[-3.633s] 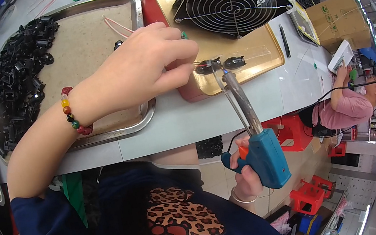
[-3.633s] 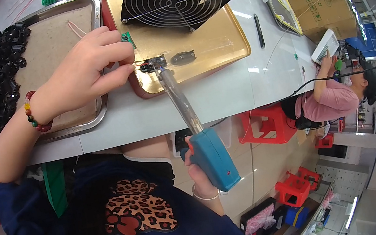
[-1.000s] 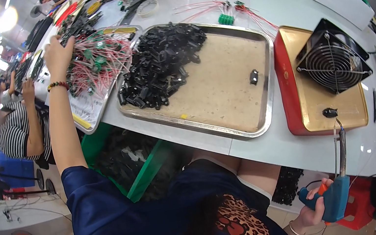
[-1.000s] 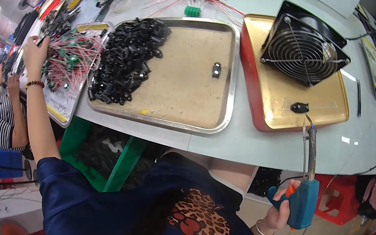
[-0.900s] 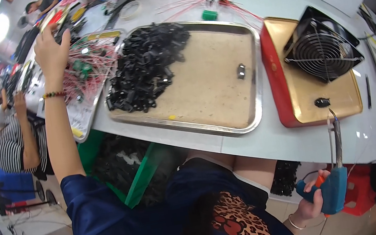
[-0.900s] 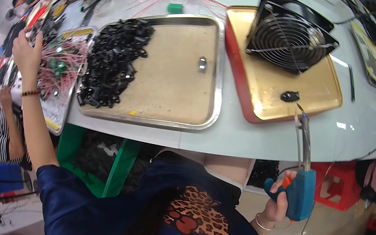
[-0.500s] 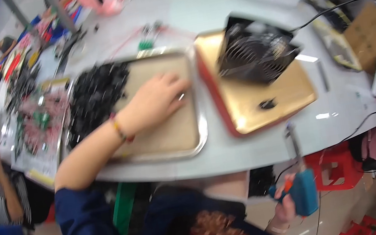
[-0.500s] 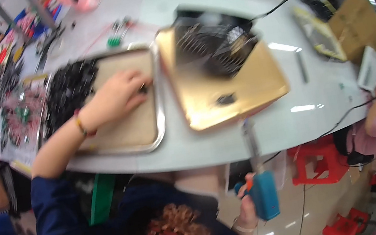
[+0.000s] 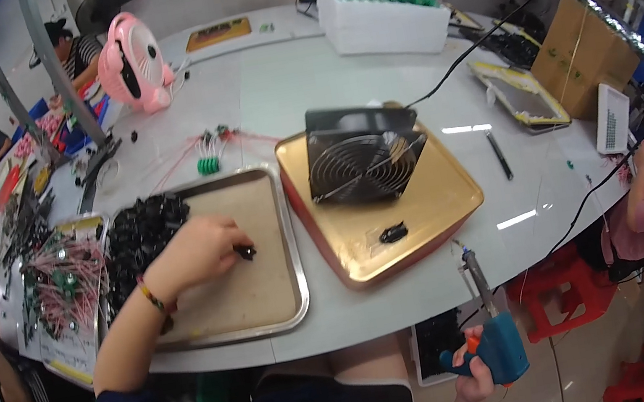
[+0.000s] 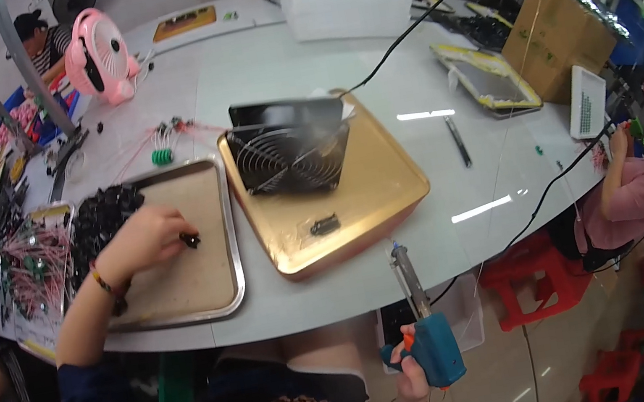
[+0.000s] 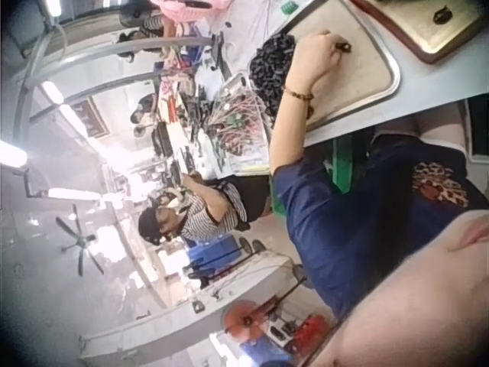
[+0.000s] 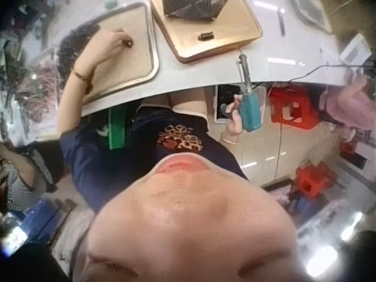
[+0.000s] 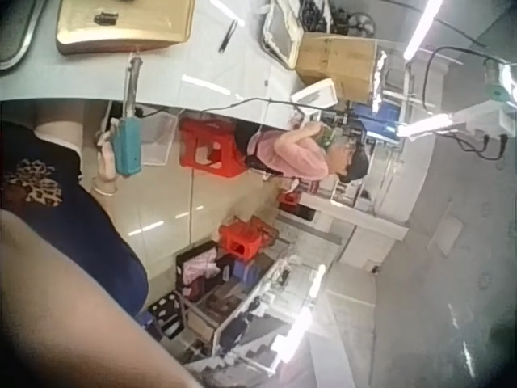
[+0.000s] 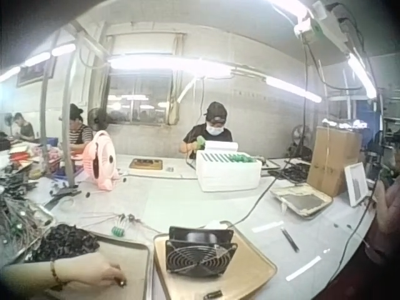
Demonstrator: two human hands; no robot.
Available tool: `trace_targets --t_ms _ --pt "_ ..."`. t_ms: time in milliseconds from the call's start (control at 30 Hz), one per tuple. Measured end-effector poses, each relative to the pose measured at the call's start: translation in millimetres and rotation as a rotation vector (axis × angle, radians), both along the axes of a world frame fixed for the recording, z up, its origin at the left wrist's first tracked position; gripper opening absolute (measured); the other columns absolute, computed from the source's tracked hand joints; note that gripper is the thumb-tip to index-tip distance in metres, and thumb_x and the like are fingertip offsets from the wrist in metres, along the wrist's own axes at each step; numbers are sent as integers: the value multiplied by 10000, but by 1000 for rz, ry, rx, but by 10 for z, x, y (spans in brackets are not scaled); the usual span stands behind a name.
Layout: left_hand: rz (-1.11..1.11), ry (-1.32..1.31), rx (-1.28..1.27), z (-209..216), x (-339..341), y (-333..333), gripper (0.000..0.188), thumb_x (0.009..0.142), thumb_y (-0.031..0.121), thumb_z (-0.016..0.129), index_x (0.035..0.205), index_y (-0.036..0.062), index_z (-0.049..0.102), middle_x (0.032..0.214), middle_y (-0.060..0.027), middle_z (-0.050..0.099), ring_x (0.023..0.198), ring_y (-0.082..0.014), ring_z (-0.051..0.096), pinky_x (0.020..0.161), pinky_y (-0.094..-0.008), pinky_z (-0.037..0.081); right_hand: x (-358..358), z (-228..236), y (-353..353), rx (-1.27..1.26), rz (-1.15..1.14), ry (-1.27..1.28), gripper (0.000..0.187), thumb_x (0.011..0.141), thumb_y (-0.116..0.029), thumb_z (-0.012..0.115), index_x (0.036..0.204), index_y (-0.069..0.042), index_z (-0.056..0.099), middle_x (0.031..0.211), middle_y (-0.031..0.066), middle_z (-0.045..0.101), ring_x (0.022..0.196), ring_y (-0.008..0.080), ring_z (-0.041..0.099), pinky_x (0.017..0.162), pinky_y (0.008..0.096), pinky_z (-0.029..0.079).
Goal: Soldering wires to small circuit boards for toy components at a workbench.
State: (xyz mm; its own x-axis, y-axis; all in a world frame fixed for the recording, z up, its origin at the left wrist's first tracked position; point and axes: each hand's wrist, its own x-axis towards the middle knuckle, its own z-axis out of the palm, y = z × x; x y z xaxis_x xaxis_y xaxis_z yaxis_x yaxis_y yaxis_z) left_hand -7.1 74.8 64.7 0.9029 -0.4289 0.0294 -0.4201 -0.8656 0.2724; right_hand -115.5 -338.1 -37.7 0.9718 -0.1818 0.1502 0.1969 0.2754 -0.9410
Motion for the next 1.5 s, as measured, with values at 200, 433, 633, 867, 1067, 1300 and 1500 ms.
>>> trace_targets --t_ms 200,433,633,867,1067,1300,1500 --pt "111 -33 -105 42 517 377 212 690 57 552 869 57 666 881 -137 621 873 -300 581 802 -375 466 54 -30 25 -4 -43 -43 528 715 -153 530 1181 80 447 1131 183 495 602 158 506 553 263 431" --pt "444 -185 99 -227 1140 896 346 645 353 724 828 65 667 931 -156 613 893 -331 572 790 -388 462 -10 -25 -24 -11 -57 -65 521 726 -164 540 1175 84 448 1129 180 501 594 148 497 572 263 431" --pt "446 -312 261 -363 1193 642 184 610 216 708 721 88 636 862 -90 603 915 -265 546 781 -413 433 -50 -4 -41 -3 -95 -10 502 728 -137 539 1172 86 466 1099 199 534 598 147 521 578 252 443" --pt "408 -331 331 -476 1363 668 71 656 81 627 721 52 640 817 -132 634 880 -307 585 754 -414 467 8 4 36 3 -78 -1 484 730 -120 532 1162 87 462 1104 200 531 601 149 523 578 258 448" --pt "480 -284 200 -518 1402 691 82 662 81 642 725 36 618 763 -148 628 822 -321 588 730 -413 476 25 -32 32 5 -67 11 471 739 -120 524 1157 87 461 1097 194 530 606 149 527 575 259 449" --pt "524 0 -375 -326 1382 799 137 767 166 650 800 38 615 782 -82 642 714 -173 594 653 -303 466 -4 -43 21 13 -63 8 462 746 -111 515 1163 82 468 1116 193 526 611 152 528 575 259 451" --pt "200 16 -1276 300 858 679 102 917 199 525 913 99 547 1014 -42 634 870 -37 527 727 -186 380 44 -90 22 -3 -43 -30 467 745 -108 509 1175 68 465 1130 183 524 606 153 518 551 256 434"
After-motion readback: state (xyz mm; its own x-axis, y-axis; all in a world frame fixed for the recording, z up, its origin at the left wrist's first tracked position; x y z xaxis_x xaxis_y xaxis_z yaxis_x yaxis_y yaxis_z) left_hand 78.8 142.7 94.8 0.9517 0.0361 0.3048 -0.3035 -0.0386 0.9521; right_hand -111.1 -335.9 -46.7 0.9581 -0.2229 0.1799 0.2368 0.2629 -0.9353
